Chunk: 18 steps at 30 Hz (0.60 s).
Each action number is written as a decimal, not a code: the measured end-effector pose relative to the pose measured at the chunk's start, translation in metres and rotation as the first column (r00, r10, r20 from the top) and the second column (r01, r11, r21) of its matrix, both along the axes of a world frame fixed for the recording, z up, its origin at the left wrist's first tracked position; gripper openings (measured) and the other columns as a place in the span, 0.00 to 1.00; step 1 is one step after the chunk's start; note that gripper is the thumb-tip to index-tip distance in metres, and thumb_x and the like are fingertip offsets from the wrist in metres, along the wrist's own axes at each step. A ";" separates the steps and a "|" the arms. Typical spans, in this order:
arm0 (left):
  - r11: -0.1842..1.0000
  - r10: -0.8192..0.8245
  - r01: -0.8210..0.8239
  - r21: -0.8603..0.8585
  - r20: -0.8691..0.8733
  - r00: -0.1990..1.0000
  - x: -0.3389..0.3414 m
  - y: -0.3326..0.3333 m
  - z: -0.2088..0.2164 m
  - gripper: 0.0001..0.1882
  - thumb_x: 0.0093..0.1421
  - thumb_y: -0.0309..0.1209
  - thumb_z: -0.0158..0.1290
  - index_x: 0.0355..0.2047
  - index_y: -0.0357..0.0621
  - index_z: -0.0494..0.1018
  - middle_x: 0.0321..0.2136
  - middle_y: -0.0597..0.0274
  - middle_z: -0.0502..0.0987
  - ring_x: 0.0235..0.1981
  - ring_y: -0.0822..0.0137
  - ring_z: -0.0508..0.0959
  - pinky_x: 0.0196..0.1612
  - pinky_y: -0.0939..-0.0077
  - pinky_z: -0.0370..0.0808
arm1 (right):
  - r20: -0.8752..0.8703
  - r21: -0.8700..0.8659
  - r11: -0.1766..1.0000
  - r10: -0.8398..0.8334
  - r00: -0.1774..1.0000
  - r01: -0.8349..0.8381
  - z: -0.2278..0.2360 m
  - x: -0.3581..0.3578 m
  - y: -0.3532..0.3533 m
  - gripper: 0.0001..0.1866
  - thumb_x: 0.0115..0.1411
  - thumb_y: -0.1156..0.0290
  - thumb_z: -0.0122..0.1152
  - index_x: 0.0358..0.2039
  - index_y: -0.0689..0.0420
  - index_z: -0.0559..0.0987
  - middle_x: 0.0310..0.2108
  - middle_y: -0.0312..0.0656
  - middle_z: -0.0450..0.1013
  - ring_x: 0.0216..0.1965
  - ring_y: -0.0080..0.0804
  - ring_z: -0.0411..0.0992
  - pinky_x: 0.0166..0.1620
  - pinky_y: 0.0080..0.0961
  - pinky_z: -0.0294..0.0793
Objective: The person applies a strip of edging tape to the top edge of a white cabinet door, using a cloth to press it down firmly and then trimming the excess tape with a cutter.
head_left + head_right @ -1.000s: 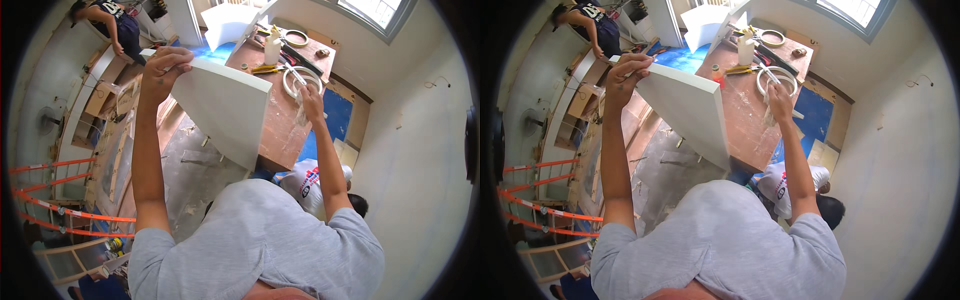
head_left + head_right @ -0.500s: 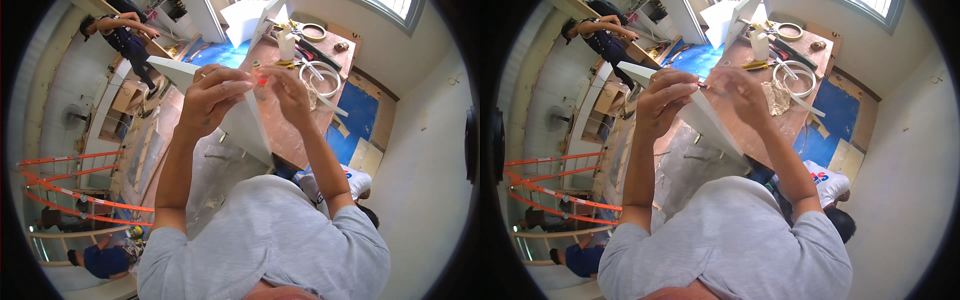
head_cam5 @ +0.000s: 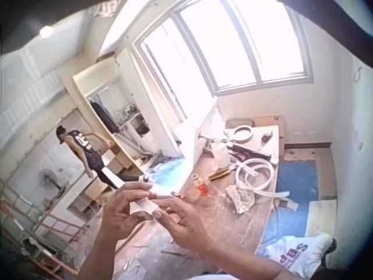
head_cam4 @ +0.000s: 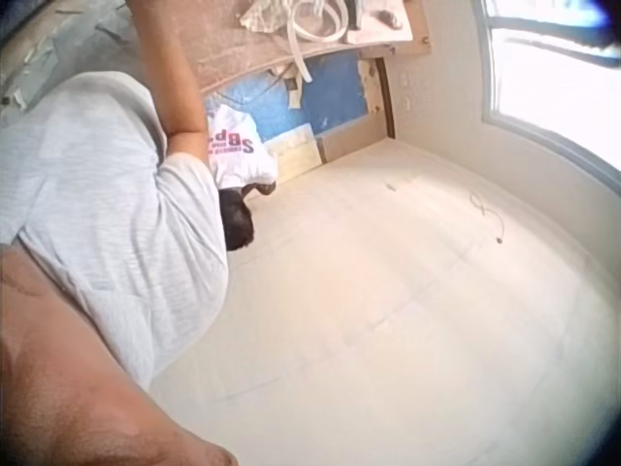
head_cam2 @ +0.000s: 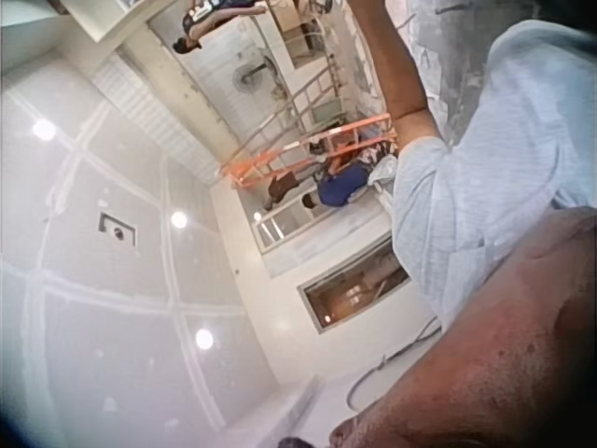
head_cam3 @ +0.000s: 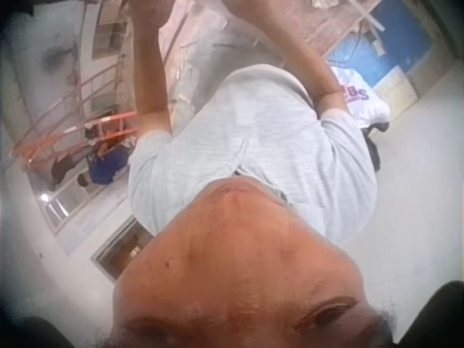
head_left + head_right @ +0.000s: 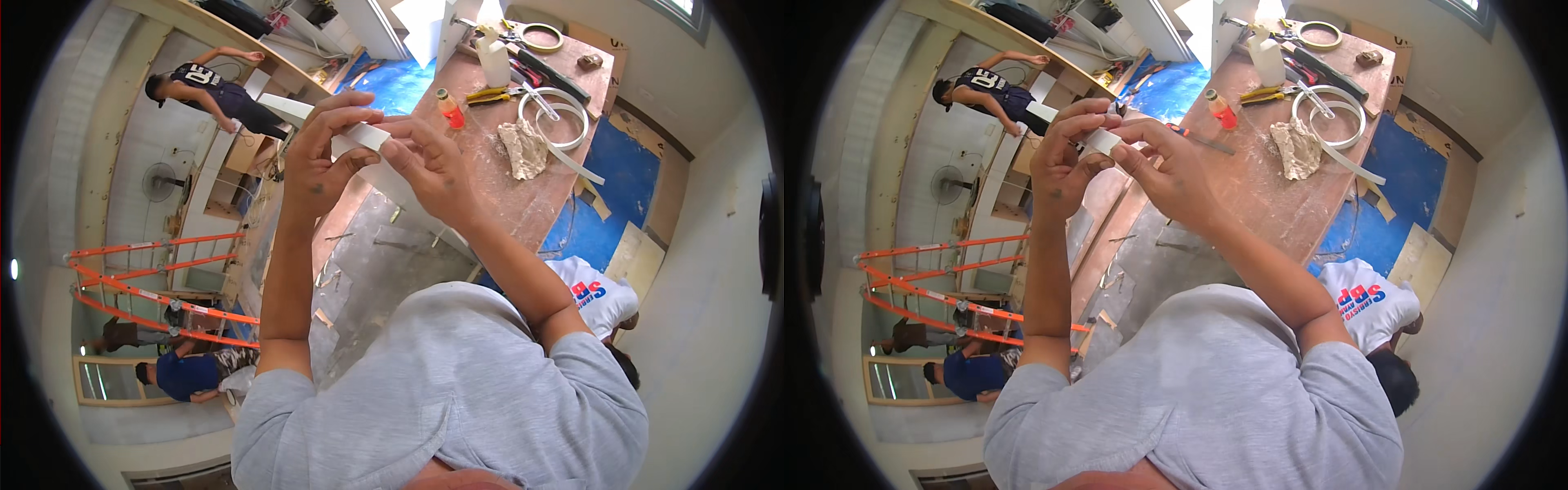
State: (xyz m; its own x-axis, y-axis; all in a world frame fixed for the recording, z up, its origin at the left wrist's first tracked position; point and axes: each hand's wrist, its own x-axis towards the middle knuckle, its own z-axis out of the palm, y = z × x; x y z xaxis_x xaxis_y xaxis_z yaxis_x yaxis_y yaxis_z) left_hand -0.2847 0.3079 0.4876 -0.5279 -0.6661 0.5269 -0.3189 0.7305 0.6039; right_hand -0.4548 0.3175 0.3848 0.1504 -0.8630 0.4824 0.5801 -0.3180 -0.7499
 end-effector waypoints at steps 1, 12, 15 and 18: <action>1.000 0.002 -0.002 -0.010 0.009 1.000 0.000 -0.001 0.001 0.25 0.56 0.22 0.69 0.54 0.41 0.78 0.60 0.54 0.76 0.55 0.59 0.82 0.58 0.65 0.80 | 0.018 -0.024 0.999 0.026 0.999 -0.026 -0.003 0.001 -0.006 0.18 0.73 0.59 0.62 0.56 0.57 0.79 0.58 0.44 0.76 0.56 0.29 0.74 0.58 0.30 0.73; 0.999 -0.043 0.043 0.005 0.188 0.981 -0.004 0.001 0.020 0.31 0.52 0.32 0.73 0.57 0.44 0.79 0.58 0.57 0.78 0.61 0.57 0.77 0.62 0.63 0.74 | 0.057 -0.118 0.962 0.255 0.965 -0.247 -0.014 -0.010 -0.022 0.25 0.72 0.55 0.65 0.62 0.55 0.73 0.62 0.40 0.70 0.64 0.31 0.68 0.67 0.38 0.66; 1.000 -0.023 0.023 0.005 0.126 0.992 -0.005 -0.001 0.014 0.29 0.52 0.33 0.73 0.55 0.42 0.81 0.56 0.57 0.79 0.59 0.58 0.77 0.61 0.64 0.75 | 0.083 -0.038 0.972 0.236 0.968 -0.233 -0.010 -0.004 -0.022 0.24 0.72 0.54 0.64 0.61 0.55 0.74 0.60 0.39 0.72 0.63 0.30 0.68 0.67 0.38 0.66; 1.000 0.004 -0.002 -0.022 0.083 0.997 -0.006 -0.004 0.004 0.24 0.54 0.31 0.72 0.51 0.40 0.83 0.54 0.56 0.80 0.57 0.59 0.79 0.59 0.65 0.76 | 0.056 0.008 0.982 0.187 0.981 -0.188 -0.010 0.001 -0.024 0.22 0.73 0.54 0.63 0.58 0.54 0.76 0.59 0.37 0.73 0.63 0.29 0.69 0.67 0.37 0.65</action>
